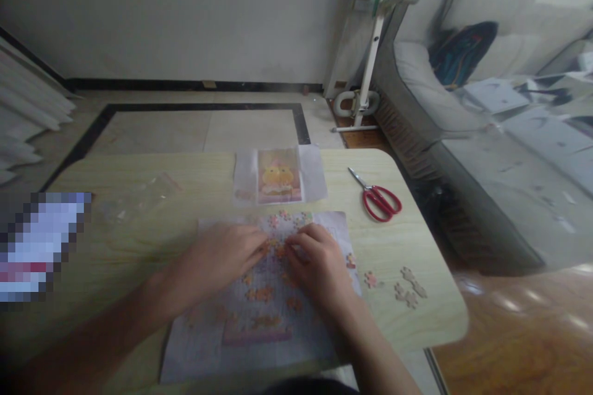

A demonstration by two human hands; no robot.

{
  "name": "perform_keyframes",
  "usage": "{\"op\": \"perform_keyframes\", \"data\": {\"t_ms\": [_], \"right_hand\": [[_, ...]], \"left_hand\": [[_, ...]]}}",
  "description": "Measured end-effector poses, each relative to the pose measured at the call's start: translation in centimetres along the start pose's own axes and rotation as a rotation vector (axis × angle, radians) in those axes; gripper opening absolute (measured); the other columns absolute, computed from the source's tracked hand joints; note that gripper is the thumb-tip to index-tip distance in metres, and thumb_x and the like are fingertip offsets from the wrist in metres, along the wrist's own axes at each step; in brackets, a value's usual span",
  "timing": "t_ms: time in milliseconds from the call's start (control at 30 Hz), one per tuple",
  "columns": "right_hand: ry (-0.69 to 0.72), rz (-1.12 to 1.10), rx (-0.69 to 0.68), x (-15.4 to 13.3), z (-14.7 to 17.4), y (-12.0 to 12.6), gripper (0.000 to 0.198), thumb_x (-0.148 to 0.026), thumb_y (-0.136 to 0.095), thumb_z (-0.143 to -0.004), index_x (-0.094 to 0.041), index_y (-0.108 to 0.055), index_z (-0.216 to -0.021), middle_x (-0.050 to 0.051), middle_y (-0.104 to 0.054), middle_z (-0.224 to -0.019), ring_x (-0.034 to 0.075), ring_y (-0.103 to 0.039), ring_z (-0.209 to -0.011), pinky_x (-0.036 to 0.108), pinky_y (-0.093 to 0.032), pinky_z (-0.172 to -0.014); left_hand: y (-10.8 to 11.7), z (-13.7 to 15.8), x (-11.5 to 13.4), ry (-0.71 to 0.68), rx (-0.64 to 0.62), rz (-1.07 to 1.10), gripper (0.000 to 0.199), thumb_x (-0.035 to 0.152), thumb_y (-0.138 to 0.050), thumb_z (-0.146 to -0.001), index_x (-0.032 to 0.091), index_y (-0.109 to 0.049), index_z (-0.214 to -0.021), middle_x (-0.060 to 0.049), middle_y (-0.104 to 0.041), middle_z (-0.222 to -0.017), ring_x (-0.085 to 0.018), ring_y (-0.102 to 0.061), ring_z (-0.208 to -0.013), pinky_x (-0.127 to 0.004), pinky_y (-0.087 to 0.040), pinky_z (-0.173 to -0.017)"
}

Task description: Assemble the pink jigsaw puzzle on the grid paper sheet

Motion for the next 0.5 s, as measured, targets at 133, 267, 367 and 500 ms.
{"op": "perform_keyframes", "data": {"t_ms": [133, 267, 367, 500], "right_hand": [[-0.010, -0.008, -0.012, 0.1, 0.0, 0.0, 0.007, -0.016, -0.063, -0.088, -0.021, -0.068, -0.089, 0.004, -0.063, -0.086, 0.017, -0.060, -0.078, 0.030, -0.049, -0.068], [-0.020, 0.007, -0.012, 0.5, 0.0, 0.1, 0.007, -0.019, -0.063, -0.088, -0.021, -0.069, -0.091, 0.004, -0.064, -0.087, 0.018, -0.061, -0.079, 0.031, -0.049, -0.069], [-0.038, 0.011, -0.014, 0.8, 0.0, 0.1, 0.008, -0.017, -0.062, -0.088, -0.021, -0.069, -0.092, 0.005, -0.064, -0.088, 0.018, -0.061, -0.080, 0.031, -0.050, -0.070], [-0.035, 0.011, -0.020, 0.8, 0.1, 0.0, 0.009, -0.016, -0.062, -0.088, -0.021, -0.068, -0.092, 0.004, -0.063, -0.089, 0.018, -0.061, -0.080, 0.030, -0.050, -0.069]], "left_hand": [[0.9, 0.1, -0.3, 0.019, -0.008, -0.021, 0.020, 0.016, -0.050, -0.094, 0.018, -0.063, -0.080, -0.004, -0.069, -0.079, -0.023, -0.066, -0.070, -0.031, -0.043, -0.057], [3.2, 0.7, -1.8, 0.105, 0.015, -0.042, 0.017, 0.022, -0.052, -0.094, 0.020, -0.064, -0.082, -0.003, -0.070, -0.081, -0.021, -0.066, -0.070, -0.030, -0.039, -0.056], [4.1, 1.5, -2.7, 0.169, -0.059, -0.063, 0.019, 0.024, -0.051, -0.094, 0.019, -0.064, -0.081, -0.003, -0.070, -0.078, -0.021, -0.066, -0.070, -0.030, -0.037, -0.056], [2.8, 2.1, -2.7, 0.192, -0.262, -0.044, 0.022, 0.017, -0.049, -0.092, 0.017, -0.065, -0.077, -0.005, -0.070, -0.073, -0.022, -0.067, -0.068, -0.030, -0.036, -0.055]]}}
Point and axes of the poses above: each hand's wrist, its own z-axis away from the middle knuckle, its own y-axis out of the back of the hand, x = y × z, the point moved 6 cm from there along -z, towards the middle knuckle
